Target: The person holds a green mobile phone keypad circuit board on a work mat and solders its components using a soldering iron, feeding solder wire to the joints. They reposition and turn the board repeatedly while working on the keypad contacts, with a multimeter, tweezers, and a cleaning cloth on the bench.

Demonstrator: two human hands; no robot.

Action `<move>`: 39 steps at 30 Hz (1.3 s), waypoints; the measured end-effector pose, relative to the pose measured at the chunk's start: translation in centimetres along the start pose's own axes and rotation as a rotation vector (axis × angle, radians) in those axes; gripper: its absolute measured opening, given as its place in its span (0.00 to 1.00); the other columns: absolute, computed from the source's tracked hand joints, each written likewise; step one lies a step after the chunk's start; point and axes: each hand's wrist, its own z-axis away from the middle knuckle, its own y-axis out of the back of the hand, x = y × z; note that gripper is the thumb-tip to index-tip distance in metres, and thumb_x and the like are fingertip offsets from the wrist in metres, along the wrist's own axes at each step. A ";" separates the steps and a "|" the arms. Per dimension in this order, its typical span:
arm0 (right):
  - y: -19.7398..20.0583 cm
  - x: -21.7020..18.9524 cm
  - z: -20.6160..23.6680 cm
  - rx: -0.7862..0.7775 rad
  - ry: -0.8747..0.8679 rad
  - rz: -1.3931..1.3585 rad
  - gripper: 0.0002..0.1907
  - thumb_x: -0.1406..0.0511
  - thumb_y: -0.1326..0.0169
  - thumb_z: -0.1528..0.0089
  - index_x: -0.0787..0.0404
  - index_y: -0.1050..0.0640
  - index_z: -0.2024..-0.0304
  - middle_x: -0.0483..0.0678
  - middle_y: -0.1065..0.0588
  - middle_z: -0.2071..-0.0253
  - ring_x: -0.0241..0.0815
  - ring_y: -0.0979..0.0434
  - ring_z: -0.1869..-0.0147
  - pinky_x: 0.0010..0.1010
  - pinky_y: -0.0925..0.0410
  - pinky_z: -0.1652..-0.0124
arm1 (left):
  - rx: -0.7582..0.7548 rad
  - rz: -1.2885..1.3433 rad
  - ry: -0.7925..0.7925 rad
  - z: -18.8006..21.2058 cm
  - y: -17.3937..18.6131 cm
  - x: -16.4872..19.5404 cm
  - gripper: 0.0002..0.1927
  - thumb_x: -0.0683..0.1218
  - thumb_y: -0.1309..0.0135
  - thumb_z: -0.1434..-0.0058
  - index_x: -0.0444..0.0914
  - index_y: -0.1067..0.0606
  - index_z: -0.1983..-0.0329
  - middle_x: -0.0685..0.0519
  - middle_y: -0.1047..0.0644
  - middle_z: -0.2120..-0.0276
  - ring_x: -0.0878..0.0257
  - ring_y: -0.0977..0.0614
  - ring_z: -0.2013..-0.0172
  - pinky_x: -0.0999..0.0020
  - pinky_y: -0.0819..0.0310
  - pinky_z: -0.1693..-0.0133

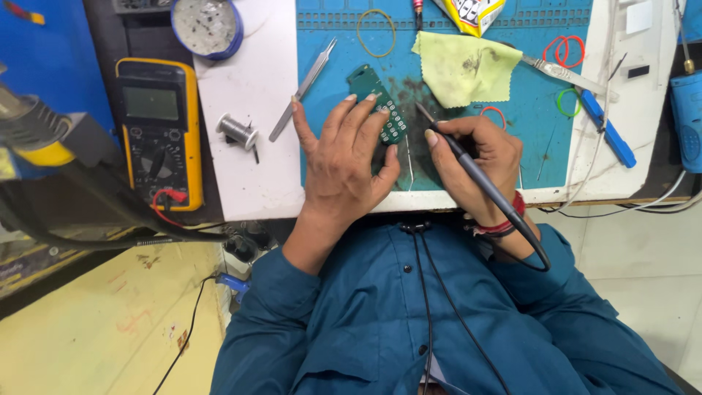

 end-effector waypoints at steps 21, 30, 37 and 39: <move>3.8 -2.3 -2.3 -0.192 -0.007 0.164 0.12 0.62 0.36 0.35 0.64 0.19 0.68 0.49 0.23 0.76 0.38 0.23 0.75 0.29 0.35 0.72 | -0.139 -0.127 -0.214 -4.0 0.7 -2.1 0.28 0.39 0.45 0.42 0.35 0.32 0.36 0.49 0.23 0.46 0.47 0.28 0.35 0.30 0.72 0.29; 2.4 -0.8 -0.7 -0.072 -0.025 0.060 0.08 0.67 0.36 0.33 0.65 0.20 0.64 0.45 0.23 0.74 0.29 0.25 0.72 0.23 0.35 0.70 | -0.052 -0.034 -0.103 -1.7 0.9 -1.3 0.30 0.47 0.38 0.36 0.36 0.32 0.32 0.51 0.22 0.53 0.51 0.25 0.40 0.29 0.69 0.29; 1.0 1.0 -0.3 0.028 -0.050 -0.233 0.08 0.70 0.37 0.32 0.67 0.22 0.53 0.43 0.24 0.68 0.26 0.30 0.66 0.20 0.37 0.66 | 0.034 0.056 -0.030 -0.7 0.3 -0.5 0.32 0.49 0.37 0.36 0.38 0.33 0.31 0.50 0.24 0.46 0.54 0.24 0.40 0.29 0.69 0.29; 0.3 1.2 0.0 0.015 0.001 -0.199 0.08 0.72 0.37 0.32 0.68 0.22 0.54 0.44 0.24 0.64 0.27 0.28 0.63 0.21 0.35 0.63 | 0.002 0.085 -0.003 -0.5 0.3 -0.4 0.32 0.48 0.36 0.37 0.38 0.34 0.31 0.51 0.23 0.48 0.55 0.23 0.41 0.29 0.70 0.29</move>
